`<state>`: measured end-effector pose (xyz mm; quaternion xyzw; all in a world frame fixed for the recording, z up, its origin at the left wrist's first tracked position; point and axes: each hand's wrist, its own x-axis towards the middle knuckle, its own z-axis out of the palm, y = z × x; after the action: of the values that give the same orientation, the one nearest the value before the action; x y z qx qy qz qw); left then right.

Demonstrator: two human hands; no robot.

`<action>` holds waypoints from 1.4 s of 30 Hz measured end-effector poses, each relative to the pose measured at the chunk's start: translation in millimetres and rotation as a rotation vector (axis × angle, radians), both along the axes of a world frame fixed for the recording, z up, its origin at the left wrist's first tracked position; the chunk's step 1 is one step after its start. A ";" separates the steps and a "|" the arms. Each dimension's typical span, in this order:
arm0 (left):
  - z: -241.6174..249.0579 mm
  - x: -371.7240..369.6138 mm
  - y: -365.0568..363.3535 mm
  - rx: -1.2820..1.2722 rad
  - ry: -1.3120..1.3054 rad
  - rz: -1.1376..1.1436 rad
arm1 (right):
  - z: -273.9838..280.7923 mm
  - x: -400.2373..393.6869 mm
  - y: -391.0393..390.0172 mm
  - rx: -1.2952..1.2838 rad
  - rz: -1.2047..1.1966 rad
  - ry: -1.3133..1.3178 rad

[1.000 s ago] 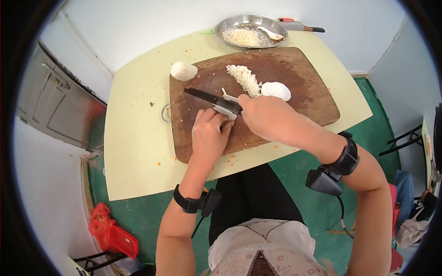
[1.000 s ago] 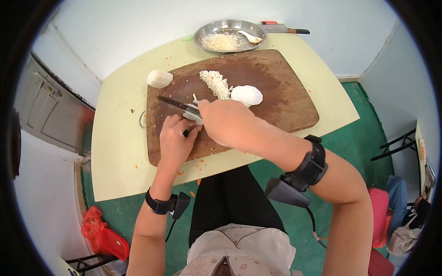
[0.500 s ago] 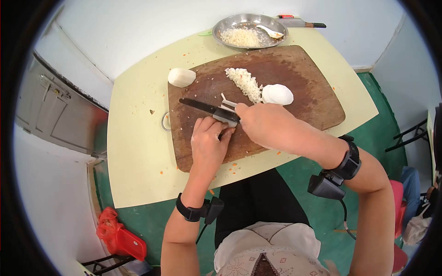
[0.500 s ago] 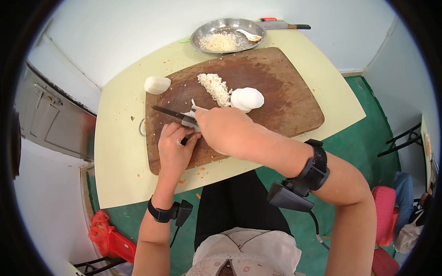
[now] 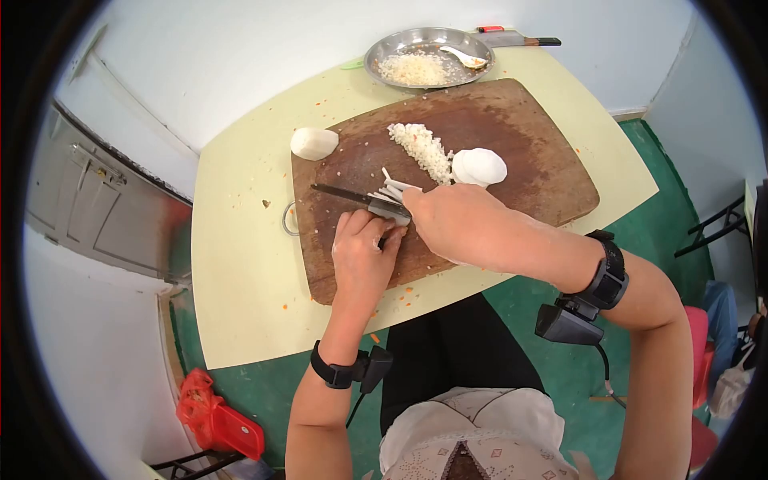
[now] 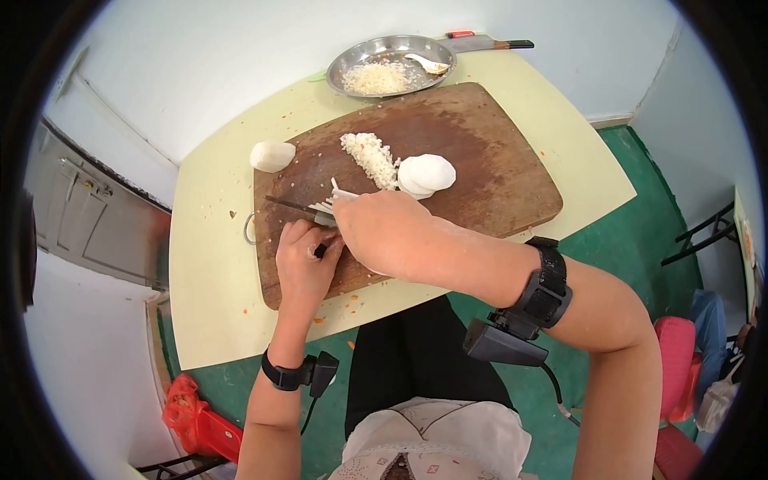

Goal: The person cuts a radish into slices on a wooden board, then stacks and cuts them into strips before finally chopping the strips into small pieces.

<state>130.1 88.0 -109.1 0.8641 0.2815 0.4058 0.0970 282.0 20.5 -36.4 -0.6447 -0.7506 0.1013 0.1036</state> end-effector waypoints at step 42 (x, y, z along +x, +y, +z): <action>0.6 -0.5 0.3 -0.020 0.056 -0.005 | 7.0 0.5 -2.1 -0.145 0.018 0.052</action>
<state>129.6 88.3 -108.6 0.8748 0.2860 0.3784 0.0985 282.5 18.3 -29.5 -0.6410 -0.7440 0.1729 0.0751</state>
